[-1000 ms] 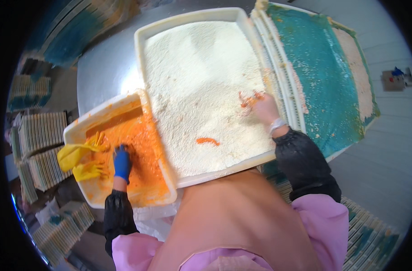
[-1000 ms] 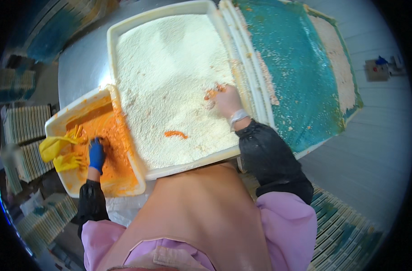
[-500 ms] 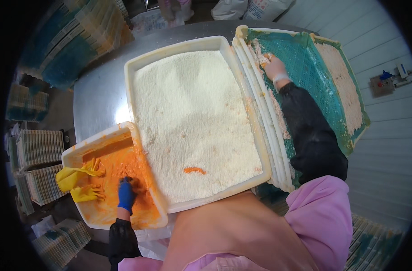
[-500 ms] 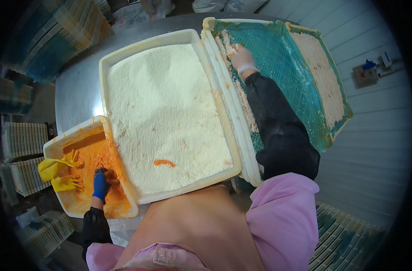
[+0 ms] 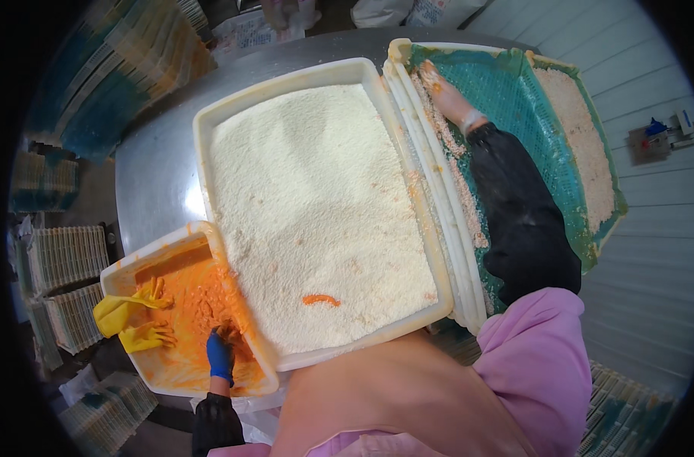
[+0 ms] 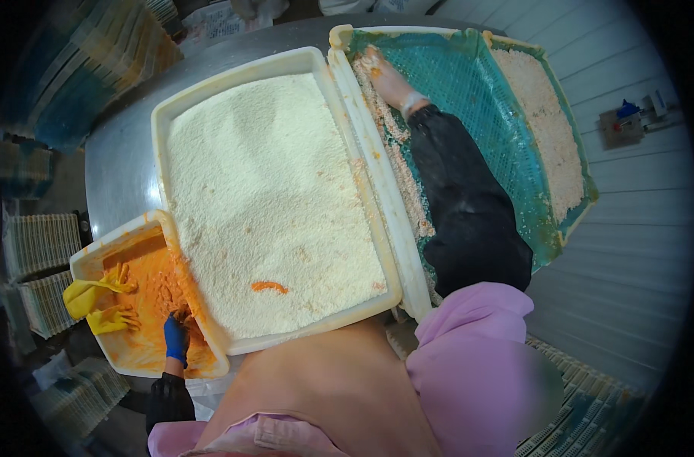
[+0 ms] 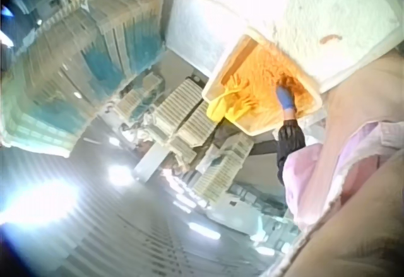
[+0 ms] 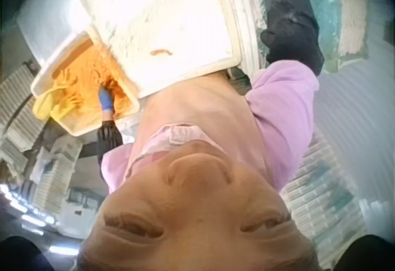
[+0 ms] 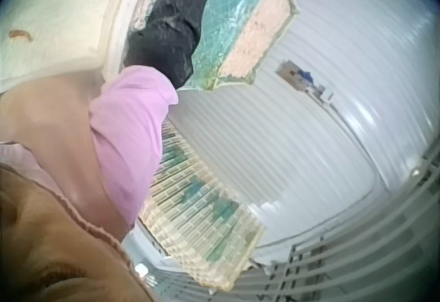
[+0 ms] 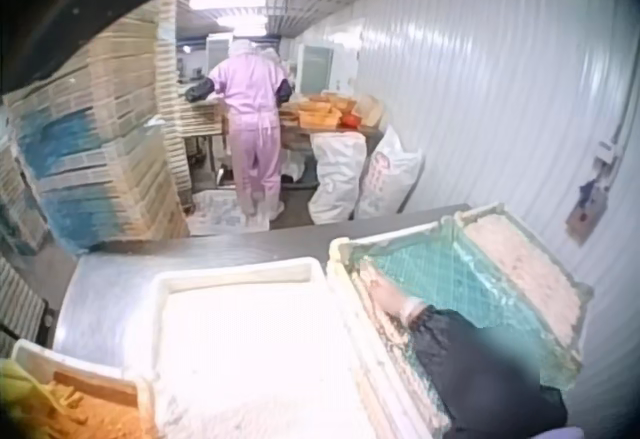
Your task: The person repeatedly picks up small fish fillets, dips them in an orange batter, rolls them in a white dry coating, and places them on a green tray. The process is repeated continuously throughout the clip.
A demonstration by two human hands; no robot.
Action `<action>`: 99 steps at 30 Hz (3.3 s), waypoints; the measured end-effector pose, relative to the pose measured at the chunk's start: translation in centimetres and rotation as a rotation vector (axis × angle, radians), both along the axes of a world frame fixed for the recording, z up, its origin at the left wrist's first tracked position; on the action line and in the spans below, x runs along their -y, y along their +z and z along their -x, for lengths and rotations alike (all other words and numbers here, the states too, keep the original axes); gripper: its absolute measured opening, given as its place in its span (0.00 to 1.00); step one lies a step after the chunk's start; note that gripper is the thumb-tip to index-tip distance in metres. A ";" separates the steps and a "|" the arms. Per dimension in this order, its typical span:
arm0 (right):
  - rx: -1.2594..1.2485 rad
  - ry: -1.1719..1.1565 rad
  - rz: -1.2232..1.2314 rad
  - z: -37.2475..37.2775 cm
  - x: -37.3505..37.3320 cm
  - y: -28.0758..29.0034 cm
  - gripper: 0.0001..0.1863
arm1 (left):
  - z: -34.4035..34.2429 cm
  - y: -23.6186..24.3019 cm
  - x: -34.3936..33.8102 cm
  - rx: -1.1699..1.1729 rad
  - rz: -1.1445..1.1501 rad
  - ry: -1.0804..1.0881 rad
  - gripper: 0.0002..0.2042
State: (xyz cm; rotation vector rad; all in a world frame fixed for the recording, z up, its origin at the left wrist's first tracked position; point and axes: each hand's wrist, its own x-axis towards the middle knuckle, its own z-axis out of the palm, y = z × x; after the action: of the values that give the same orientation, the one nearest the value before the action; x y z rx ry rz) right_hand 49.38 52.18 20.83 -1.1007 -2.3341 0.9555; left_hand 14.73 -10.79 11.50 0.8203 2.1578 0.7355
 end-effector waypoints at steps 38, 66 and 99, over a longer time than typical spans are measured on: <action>-0.287 0.056 0.401 -2.9 36.1 9.2 0.29 | 8.9 3.3 -1.2 0.116 -0.091 0.396 0.08; 0.127 0.334 0.163 11.5 40.5 -3.9 0.30 | -2.1 9.8 -11.1 -0.701 -0.467 -0.355 0.09; 0.403 -0.181 -0.369 -5.2 2.9 2.2 0.25 | 3.5 1.5 -1.2 0.338 -0.032 0.471 0.14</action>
State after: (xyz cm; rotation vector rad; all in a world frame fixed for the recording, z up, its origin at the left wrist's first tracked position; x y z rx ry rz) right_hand 54.58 49.28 23.01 -1.4096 -2.5194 0.2334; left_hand 11.20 -9.62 13.00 0.1721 2.0431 1.0602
